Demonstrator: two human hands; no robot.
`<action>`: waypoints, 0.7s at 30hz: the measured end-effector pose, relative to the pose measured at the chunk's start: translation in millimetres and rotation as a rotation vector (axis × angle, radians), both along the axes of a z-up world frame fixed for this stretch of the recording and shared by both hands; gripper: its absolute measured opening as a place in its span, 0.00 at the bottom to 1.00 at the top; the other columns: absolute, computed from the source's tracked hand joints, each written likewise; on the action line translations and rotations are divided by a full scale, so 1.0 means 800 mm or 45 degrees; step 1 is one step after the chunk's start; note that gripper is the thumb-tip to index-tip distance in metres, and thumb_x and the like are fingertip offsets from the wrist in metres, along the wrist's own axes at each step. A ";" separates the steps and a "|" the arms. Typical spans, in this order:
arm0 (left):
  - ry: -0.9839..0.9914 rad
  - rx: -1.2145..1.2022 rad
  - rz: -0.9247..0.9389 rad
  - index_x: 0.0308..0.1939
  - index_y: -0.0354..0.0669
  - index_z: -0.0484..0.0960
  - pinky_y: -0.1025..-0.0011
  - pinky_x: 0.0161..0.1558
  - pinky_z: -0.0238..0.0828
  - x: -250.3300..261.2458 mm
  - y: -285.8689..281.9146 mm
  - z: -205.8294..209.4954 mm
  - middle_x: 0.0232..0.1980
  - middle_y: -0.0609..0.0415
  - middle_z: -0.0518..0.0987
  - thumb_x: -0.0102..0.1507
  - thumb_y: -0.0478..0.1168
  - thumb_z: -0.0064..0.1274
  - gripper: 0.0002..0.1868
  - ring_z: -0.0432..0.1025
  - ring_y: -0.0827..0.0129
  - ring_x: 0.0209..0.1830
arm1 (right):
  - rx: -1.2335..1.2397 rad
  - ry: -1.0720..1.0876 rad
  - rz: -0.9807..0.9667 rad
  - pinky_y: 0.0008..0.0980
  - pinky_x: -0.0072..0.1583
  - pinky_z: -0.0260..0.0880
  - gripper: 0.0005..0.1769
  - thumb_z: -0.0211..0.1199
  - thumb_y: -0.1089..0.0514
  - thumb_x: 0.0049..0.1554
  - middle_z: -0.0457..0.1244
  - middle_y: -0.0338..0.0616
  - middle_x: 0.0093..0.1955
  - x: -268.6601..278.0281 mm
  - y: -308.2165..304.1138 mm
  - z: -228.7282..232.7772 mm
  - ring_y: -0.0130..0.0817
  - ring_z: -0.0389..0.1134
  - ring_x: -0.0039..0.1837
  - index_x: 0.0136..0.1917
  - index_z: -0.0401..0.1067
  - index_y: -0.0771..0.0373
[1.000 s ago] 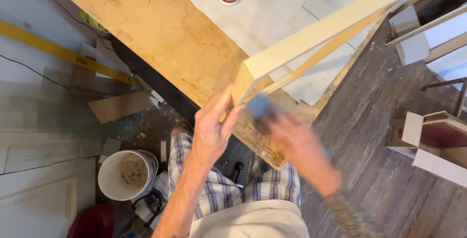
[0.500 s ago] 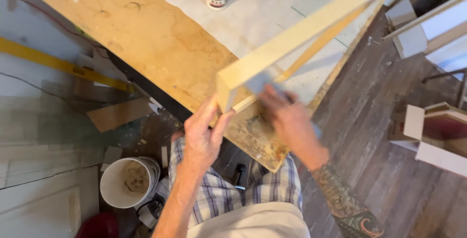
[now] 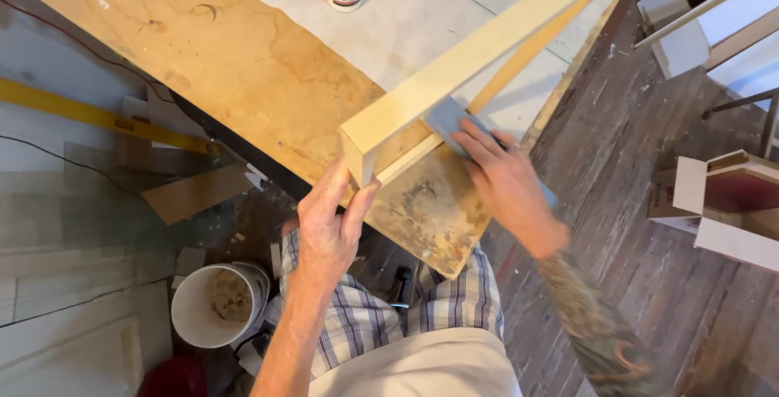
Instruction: Sanding the edges and corners of a small wooden frame using a sanding block on a workbench.
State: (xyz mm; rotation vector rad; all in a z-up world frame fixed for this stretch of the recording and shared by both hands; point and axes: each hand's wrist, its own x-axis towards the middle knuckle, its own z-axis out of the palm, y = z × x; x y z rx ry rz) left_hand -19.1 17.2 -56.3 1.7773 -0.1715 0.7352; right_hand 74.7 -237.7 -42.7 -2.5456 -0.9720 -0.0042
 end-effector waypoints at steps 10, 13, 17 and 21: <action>-0.016 -0.004 0.000 0.67 0.32 0.74 0.54 0.50 0.77 0.005 -0.002 -0.003 0.54 0.38 0.83 0.64 0.29 0.58 0.26 0.80 0.48 0.51 | -0.019 -0.060 0.002 0.54 0.60 0.69 0.29 0.55 0.63 0.59 0.62 0.42 0.75 0.010 0.003 -0.008 0.63 0.64 0.66 0.74 0.66 0.54; -0.021 -0.018 -0.001 0.68 0.33 0.74 0.54 0.51 0.77 0.007 -0.001 0.005 0.53 0.39 0.83 0.64 0.29 0.58 0.26 0.80 0.49 0.51 | -0.069 -0.078 0.068 0.49 0.61 0.68 0.30 0.52 0.59 0.61 0.58 0.31 0.78 -0.018 0.006 0.010 0.58 0.62 0.68 0.76 0.64 0.46; -0.056 -0.041 0.002 0.66 0.32 0.75 0.52 0.52 0.77 0.009 -0.012 0.030 0.56 0.37 0.82 0.64 0.30 0.60 0.25 0.79 0.45 0.55 | -0.007 -0.041 0.051 0.55 0.63 0.68 0.28 0.55 0.63 0.58 0.63 0.44 0.73 0.011 -0.014 0.022 0.65 0.64 0.65 0.72 0.69 0.56; 0.009 -0.038 -0.016 0.68 0.33 0.73 0.50 0.53 0.77 0.004 -0.012 0.025 0.59 0.35 0.81 0.64 0.30 0.58 0.27 0.79 0.44 0.56 | -0.035 -0.257 0.063 0.49 0.57 0.73 0.29 0.54 0.59 0.58 0.64 0.36 0.73 -0.002 0.014 -0.011 0.56 0.68 0.64 0.72 0.69 0.52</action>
